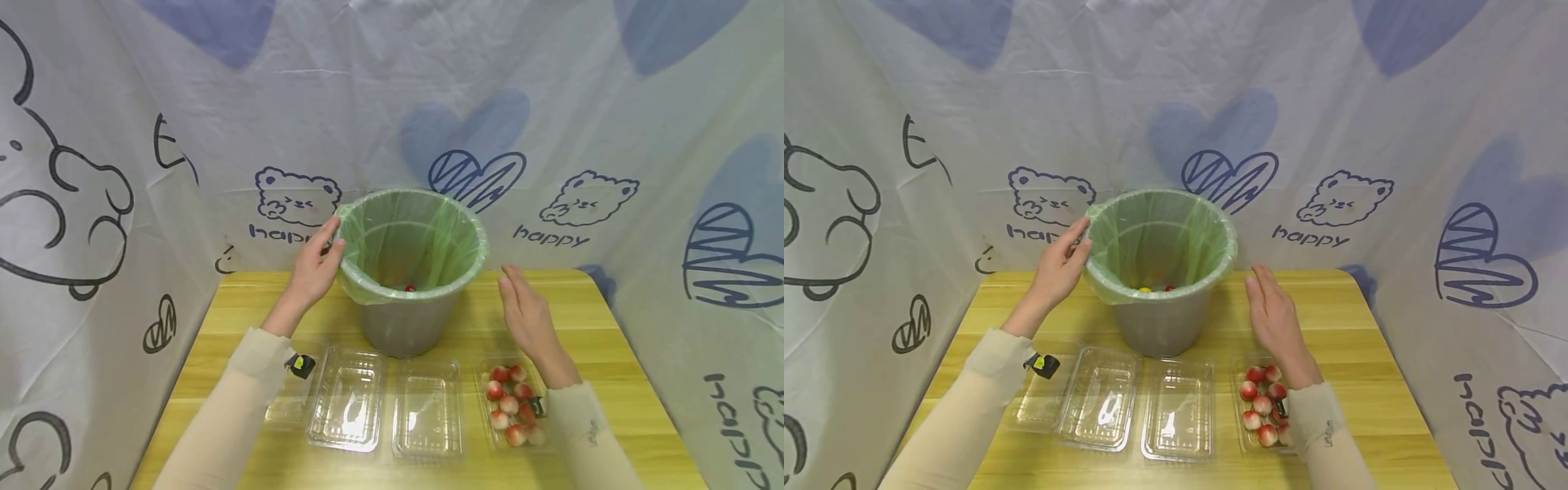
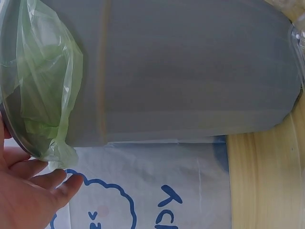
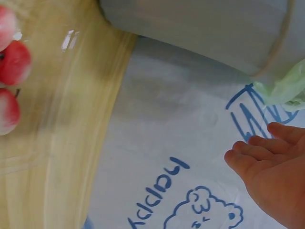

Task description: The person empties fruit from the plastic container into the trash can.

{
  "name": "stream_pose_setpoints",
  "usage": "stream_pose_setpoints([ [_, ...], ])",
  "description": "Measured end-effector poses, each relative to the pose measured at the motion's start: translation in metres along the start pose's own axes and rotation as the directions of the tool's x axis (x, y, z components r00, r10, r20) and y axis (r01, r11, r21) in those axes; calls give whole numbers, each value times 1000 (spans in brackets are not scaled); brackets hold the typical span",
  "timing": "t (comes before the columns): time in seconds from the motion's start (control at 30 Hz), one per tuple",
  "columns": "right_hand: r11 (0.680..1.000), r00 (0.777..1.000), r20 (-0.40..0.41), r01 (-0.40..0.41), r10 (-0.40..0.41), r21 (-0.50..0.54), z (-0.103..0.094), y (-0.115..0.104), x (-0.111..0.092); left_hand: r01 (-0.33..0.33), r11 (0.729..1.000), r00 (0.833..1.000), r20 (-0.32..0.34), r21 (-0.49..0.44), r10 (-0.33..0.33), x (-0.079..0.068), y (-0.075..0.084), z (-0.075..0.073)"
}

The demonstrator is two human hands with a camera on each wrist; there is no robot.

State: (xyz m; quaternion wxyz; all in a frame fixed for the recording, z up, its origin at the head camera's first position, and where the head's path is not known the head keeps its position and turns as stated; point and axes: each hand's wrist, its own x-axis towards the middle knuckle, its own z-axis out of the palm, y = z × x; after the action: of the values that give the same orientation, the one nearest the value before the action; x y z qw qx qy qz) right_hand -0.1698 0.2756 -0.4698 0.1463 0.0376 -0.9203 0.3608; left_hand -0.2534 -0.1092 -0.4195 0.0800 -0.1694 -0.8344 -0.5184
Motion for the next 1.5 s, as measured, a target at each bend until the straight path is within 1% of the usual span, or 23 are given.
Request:
stream_pose_setpoints([
  [0.3,999,1000,2,-31,31,-23,-2,19,-18,17,1000,1000,-16,-9,-18,1,-1,3],
  [0.4,999,999,15,-42,42,-27,-3,27,-25,24,1000,999,-25,-9,-24,0,0,4],
  [0.67,993,991,65,-111,113,-34,-8,52,-45,26,1000,999,-31,-15,-26,-1,0,4],
  [0.87,990,987,85,-132,136,-51,-10,65,-58,15,1000,999,-37,-27,-16,-1,0,4],
  [1.0,987,986,76,-141,146,-73,-10,73,-66,25,999,999,-30,-36,-26,0,0,4],
  [1.13,985,985,74,-150,156,-85,-10,81,-78,28,998,999,-19,-53,-29,1,2,6],
  [1.37,971,971,105,-199,213,-128,-4,97,-98,41,996,999,-31,-74,-43,1,1,5],
  [1.5,968,969,112,-204,222,-146,0,106,-105,50,996,998,-31,-75,-52,0,1,4],
])
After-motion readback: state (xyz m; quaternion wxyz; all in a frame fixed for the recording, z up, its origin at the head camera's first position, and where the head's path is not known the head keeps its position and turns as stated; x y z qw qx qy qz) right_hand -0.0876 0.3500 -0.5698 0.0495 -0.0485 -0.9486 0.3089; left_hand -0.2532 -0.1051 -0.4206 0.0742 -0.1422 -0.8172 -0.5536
